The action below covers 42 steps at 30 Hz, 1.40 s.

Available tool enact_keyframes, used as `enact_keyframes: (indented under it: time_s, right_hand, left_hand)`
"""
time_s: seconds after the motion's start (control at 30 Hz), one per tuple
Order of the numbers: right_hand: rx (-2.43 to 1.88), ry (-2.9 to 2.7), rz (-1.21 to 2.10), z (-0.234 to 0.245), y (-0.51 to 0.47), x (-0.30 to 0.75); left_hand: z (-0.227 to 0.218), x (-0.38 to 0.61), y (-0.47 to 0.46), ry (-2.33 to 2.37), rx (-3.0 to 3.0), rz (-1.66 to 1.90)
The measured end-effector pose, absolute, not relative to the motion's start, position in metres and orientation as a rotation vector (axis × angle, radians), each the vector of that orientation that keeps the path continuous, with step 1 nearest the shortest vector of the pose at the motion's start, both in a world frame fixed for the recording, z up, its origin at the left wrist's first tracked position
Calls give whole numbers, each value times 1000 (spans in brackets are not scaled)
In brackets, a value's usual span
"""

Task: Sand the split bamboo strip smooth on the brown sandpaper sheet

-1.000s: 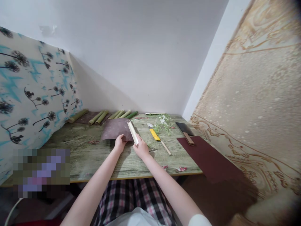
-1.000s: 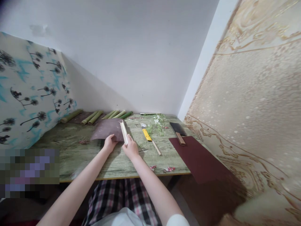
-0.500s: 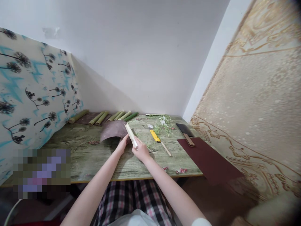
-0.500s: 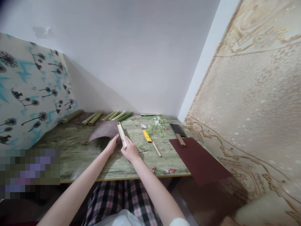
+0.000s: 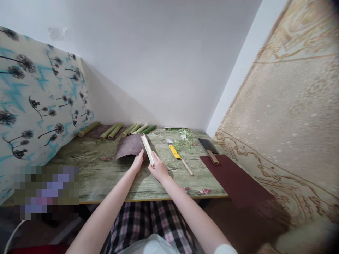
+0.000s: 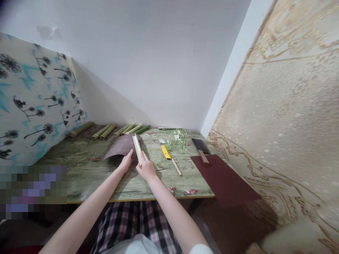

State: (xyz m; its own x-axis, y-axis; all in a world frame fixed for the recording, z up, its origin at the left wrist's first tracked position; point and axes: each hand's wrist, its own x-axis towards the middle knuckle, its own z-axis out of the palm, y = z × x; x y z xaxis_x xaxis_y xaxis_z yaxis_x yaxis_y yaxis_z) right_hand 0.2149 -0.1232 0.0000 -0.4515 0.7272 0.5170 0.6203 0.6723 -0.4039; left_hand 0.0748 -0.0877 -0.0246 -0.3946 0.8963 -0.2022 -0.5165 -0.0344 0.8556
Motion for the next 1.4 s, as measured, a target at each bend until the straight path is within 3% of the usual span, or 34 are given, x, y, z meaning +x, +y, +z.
enact_keyframes:
  time_s: [0.3, 0.7, 0.93, 1.2, 1.4]
  right_hand:
    - [-864, -2336, 116, 3, -128, 219]
    - [-1048, -2272, 152, -4, -116, 217]
    - [-902, -2424, 72, 3, -132, 217]
    - [-1179, -2396, 20, 1, -125, 213]
    - [-946, -2438, 34, 2, -128, 219]
  left_hand:
    - [-20, 71, -87, 1015, 438, 1729]
    - [-29, 71, -84, 1122, 462, 1674]
    - [-10, 65, -88, 834, 341, 1715]
    - [-16, 70, -86, 1047, 343, 1695]
    - [-10, 65, -87, 902, 282, 1718]
